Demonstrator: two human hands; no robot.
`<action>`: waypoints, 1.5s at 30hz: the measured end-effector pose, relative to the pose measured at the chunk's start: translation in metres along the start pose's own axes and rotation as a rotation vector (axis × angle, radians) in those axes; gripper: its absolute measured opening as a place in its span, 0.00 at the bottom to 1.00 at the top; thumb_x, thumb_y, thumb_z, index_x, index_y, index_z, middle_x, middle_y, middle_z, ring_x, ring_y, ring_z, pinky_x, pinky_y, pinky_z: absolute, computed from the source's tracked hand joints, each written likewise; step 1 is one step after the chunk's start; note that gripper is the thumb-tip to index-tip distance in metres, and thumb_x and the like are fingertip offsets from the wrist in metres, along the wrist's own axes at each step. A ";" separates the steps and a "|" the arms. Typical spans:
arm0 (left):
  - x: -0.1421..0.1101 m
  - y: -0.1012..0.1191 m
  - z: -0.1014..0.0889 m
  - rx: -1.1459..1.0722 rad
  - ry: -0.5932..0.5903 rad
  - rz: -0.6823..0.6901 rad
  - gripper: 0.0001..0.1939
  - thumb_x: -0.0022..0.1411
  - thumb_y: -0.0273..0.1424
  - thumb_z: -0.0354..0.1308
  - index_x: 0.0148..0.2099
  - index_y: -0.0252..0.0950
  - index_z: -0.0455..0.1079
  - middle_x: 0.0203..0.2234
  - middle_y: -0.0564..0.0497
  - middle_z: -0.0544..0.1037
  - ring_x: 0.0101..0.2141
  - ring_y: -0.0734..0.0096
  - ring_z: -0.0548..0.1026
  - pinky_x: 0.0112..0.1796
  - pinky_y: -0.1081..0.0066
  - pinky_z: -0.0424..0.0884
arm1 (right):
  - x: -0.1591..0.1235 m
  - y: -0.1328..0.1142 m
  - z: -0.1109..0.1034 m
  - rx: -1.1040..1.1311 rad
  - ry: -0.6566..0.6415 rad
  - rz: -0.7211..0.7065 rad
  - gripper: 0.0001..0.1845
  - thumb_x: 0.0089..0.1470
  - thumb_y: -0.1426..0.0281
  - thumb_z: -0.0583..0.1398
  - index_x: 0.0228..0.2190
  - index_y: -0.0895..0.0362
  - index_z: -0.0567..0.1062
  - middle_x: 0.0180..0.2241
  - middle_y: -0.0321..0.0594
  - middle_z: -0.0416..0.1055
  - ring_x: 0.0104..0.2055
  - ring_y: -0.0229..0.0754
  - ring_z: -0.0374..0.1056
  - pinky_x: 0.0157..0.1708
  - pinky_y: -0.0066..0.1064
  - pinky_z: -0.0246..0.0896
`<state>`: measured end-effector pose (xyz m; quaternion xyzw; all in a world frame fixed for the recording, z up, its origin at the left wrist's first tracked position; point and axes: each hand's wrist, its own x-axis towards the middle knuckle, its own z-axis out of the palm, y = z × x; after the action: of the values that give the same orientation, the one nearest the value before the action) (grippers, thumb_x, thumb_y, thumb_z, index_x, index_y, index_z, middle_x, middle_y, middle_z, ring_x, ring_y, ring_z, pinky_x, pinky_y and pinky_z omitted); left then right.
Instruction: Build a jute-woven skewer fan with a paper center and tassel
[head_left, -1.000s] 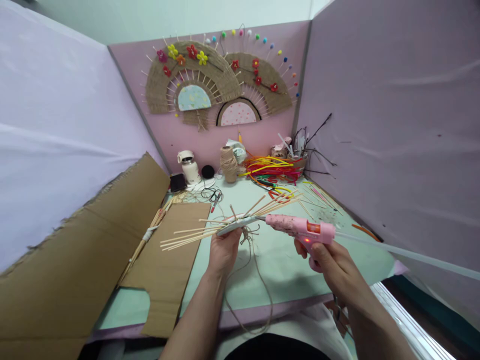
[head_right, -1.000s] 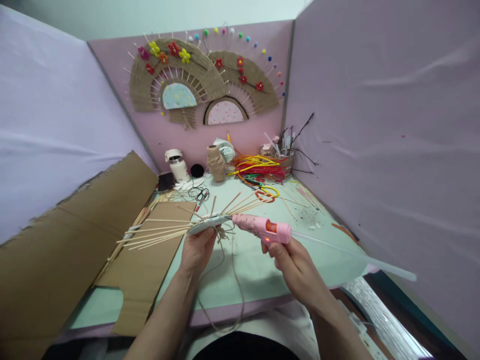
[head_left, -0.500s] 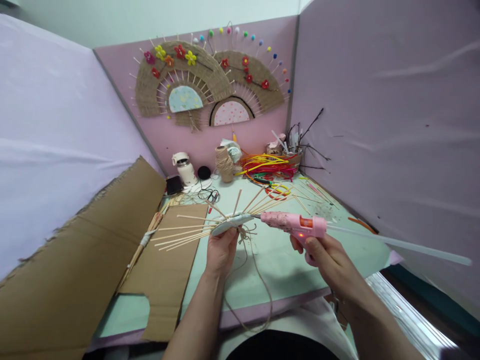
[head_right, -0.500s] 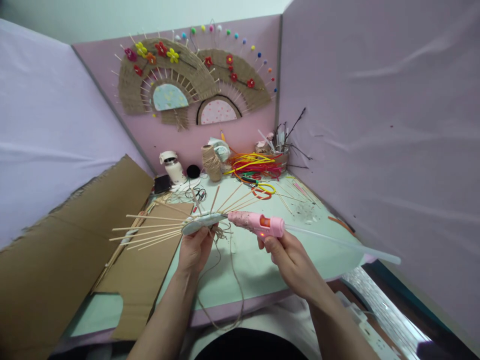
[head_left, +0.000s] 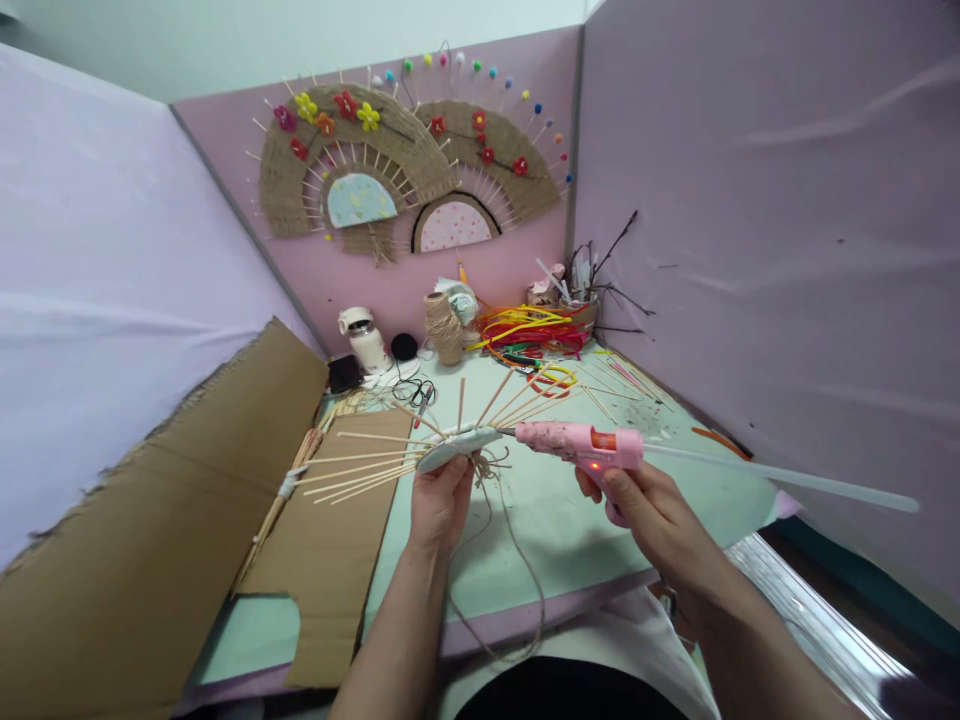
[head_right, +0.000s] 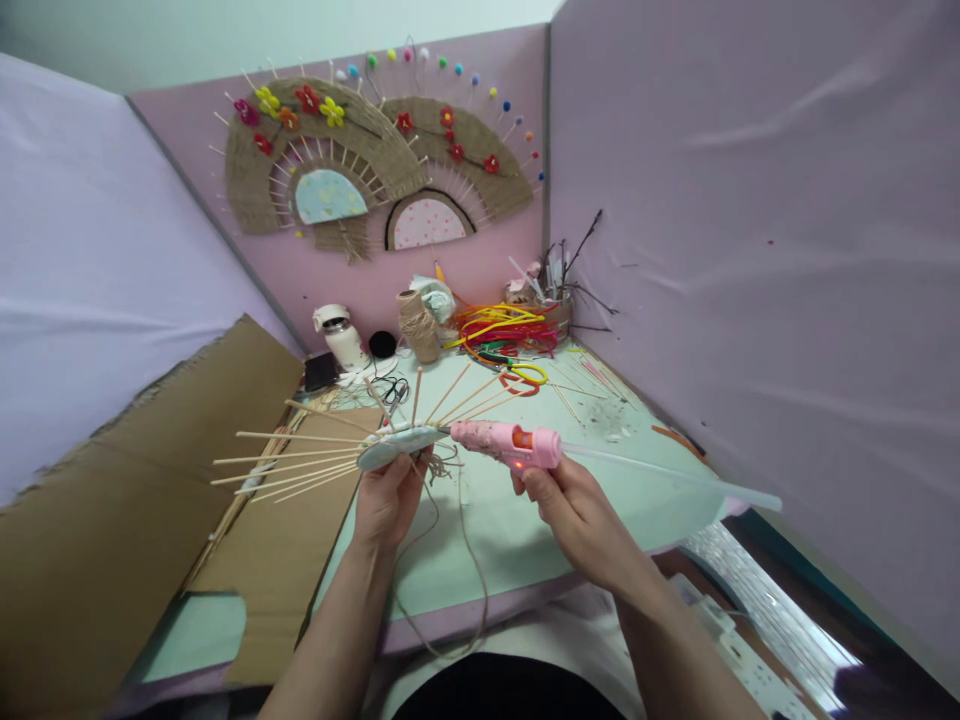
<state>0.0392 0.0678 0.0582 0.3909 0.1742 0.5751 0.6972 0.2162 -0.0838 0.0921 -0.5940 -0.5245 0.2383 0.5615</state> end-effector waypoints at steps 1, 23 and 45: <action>0.000 0.000 0.000 0.004 0.000 0.002 0.13 0.44 0.31 0.76 0.34 0.41 0.80 0.33 0.52 0.84 0.37 0.67 0.80 0.44 0.68 0.74 | 0.000 0.000 0.000 -0.004 0.001 0.000 0.24 0.63 0.51 0.50 0.27 0.55 0.70 0.26 0.36 0.65 0.24 0.36 0.57 0.23 0.28 0.55; 0.002 0.004 0.002 -0.027 0.057 0.010 0.14 0.42 0.31 0.77 0.33 0.40 0.79 0.33 0.53 0.84 0.37 0.68 0.80 0.43 0.69 0.74 | 0.013 0.013 -0.015 -0.299 0.028 0.003 0.22 0.65 0.53 0.48 0.30 0.54 0.71 0.28 0.40 0.70 0.32 0.43 0.65 0.33 0.34 0.61; -0.007 -0.004 -0.003 0.263 0.096 0.131 0.15 0.48 0.31 0.73 0.41 0.40 0.80 0.35 0.52 0.83 0.36 0.68 0.79 0.40 0.71 0.72 | 0.032 0.008 0.036 -0.046 -0.149 -0.070 0.20 0.58 0.60 0.59 0.50 0.53 0.70 0.51 0.47 0.71 0.53 0.48 0.67 0.55 0.44 0.61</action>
<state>0.0375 0.0625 0.0522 0.4613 0.2554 0.6096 0.5919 0.1984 -0.0383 0.0853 -0.5687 -0.5904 0.2501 0.5152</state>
